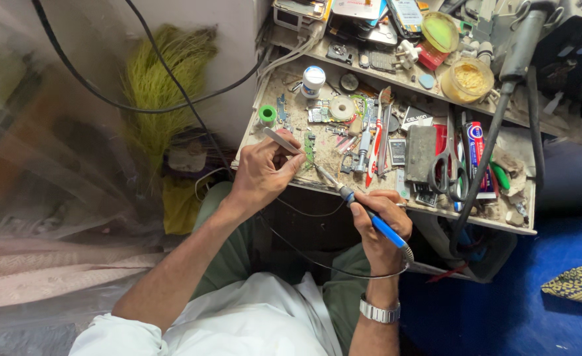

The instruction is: The person sits at a cluttered workbench and uses a soldering iron to work on a small green circuit board. They hold the board with tweezers in one hand and apply the soldering iron with the other, focusing on specific points on the board. The workspace is filled with various tools and electronic components.

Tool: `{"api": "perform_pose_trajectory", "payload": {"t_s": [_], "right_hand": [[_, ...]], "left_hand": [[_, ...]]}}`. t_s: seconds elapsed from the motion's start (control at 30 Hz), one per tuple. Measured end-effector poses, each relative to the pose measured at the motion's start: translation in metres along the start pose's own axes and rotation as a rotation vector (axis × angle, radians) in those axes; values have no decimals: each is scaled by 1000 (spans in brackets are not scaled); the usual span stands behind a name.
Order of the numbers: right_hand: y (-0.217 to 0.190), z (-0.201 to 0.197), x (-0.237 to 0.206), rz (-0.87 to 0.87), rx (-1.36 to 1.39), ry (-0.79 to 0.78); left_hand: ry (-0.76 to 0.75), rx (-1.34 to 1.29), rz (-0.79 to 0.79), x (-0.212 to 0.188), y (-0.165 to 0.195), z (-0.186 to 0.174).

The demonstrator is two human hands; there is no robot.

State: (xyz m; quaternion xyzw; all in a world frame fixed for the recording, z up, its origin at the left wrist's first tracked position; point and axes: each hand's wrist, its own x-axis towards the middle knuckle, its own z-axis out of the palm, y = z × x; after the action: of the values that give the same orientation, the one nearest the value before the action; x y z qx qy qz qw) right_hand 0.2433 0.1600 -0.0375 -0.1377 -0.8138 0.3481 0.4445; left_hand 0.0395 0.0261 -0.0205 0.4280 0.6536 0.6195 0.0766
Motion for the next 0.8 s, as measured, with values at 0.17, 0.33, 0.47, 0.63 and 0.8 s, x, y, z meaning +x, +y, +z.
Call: {"api": "perform_pose_trajectory", "payload": {"t_s": [0.17,0.33,0.47,0.63,0.8], "right_hand": [[0,1,0,-1,-9,2],[-1,1,1,-11,-10,2],[-1,1,0,17,-2,7],[1,1,-1,13,9,16],[2,0,-2,22,44,15]], "left_hand": [[-12,-1,-11,-1,-1,-1],[-9,-41,42,-1,-2,-2],[-48,-165,-102,-1,0,-1],[-59,-162,-61,0,0,-1],[-59,-143,-59,1,-1,-1]]}}
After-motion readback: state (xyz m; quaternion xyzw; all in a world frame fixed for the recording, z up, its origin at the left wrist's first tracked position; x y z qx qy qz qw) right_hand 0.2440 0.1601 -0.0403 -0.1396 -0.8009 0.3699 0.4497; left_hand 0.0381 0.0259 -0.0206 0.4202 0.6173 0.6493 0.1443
